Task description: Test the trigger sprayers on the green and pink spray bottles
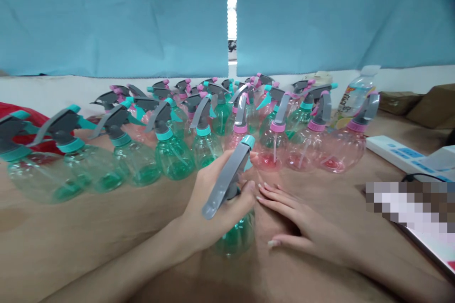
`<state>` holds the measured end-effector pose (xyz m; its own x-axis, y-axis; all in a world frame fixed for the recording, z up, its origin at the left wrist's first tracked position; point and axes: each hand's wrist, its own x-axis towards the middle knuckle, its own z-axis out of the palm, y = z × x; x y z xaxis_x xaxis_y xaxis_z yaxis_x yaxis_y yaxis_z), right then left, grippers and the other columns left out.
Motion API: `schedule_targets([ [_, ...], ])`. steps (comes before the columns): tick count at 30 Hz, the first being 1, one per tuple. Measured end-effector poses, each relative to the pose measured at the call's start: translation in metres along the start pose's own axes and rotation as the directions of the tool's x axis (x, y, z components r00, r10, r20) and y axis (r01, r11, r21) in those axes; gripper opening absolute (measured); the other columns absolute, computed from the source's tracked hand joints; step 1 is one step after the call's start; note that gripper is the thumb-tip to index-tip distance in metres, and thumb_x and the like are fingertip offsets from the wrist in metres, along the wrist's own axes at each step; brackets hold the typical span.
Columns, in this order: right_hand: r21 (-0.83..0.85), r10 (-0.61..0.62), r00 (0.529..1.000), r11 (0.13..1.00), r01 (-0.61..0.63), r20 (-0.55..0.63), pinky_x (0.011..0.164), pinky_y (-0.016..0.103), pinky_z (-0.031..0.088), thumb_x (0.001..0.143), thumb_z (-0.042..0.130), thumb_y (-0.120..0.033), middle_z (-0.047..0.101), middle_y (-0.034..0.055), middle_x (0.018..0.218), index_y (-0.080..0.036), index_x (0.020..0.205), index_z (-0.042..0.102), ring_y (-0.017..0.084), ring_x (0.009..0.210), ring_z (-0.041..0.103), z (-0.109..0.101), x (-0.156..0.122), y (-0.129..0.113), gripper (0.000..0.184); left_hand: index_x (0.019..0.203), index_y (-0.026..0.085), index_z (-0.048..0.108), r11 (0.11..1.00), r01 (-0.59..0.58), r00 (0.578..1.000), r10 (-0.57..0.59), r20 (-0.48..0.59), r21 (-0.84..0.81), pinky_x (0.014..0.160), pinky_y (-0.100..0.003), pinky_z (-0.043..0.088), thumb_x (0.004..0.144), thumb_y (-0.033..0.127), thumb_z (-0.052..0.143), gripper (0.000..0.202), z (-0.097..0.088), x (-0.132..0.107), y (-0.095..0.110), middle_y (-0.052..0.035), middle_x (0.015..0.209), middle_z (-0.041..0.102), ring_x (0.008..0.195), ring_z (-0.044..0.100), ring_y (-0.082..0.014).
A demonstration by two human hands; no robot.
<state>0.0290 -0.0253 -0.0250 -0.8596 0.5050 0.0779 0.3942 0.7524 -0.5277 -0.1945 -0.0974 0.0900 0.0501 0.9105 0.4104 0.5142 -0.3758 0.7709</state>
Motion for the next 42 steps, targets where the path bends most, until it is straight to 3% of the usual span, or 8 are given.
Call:
schedule_targets([
  [8, -0.013, 0.004, 1.0, 1.0, -0.004, 0.019, 0.118, 0.052, 0.019, 0.087, 0.056, -0.063, 0.02, 0.0039, 0.16, -0.027, 0.152, 0.027, 0.028, 0.146, 0.016, -0.0027, 0.0011, -0.0022, 0.08, 0.093, 0.021, 0.049, 1.0, 0.01, 1.0, -0.009, 0.02, -0.024, 0.051, -0.026, 0.039, 0.084, 0.027, 0.052, 0.012, -0.0023, 0.0009, 0.0023, 0.0053, 0.067, 0.045, 0.052, 0.044, -0.0112],
  [19, 0.014, 0.024, 1.0, 1.0, -0.024, 0.009, 0.116, 0.054, 0.022, 0.087, 0.059, -0.06, 0.023, 0.0038, 0.159, -0.031, 0.152, 0.026, 0.03, 0.145, 0.019, -0.0022, -0.0013, -0.0029, 0.078, 0.095, 0.02, 0.051, 0.999, 0.031, 0.999, -0.031, -0.007, 0.008, 0.053, -0.026, 0.042, 0.084, 0.026, 0.051, 0.012, -0.0003, 0.0, 0.0036, 0.0051, 0.066, 0.05, 0.052, 0.047, -0.0108],
  [25, 0.024, 0.014, 1.0, 1.0, -0.015, 0.008, 0.116, 0.054, 0.022, 0.088, 0.058, -0.059, 0.023, 0.0034, 0.159, -0.032, 0.152, 0.023, 0.03, 0.145, 0.02, -0.0028, -0.0015, -0.003, 0.078, 0.094, 0.022, 0.048, 1.0, -0.004, 1.0, 0.004, 0.022, -0.024, 0.051, -0.026, 0.04, 0.082, 0.026, 0.054, 0.015, -0.0008, 0.0013, 0.0009, 0.006, 0.063, 0.044, 0.051, 0.039, -0.0105],
  [42, 0.022, 0.007, 1.0, 1.0, -0.007, 0.013, 0.116, 0.055, 0.023, 0.088, 0.059, -0.058, 0.023, 0.004, 0.159, -0.031, 0.152, 0.025, 0.031, 0.145, 0.02, -0.0021, -0.0016, -0.0013, 0.077, 0.094, 0.02, 0.05, 1.0, 0.004, 1.0, -0.003, 0.02, -0.02, 0.051, -0.026, 0.041, 0.084, 0.024, 0.053, 0.012, -0.0011, 0.0014, 0.0009, 0.0048, 0.067, 0.049, 0.051, 0.045, -0.01],
])
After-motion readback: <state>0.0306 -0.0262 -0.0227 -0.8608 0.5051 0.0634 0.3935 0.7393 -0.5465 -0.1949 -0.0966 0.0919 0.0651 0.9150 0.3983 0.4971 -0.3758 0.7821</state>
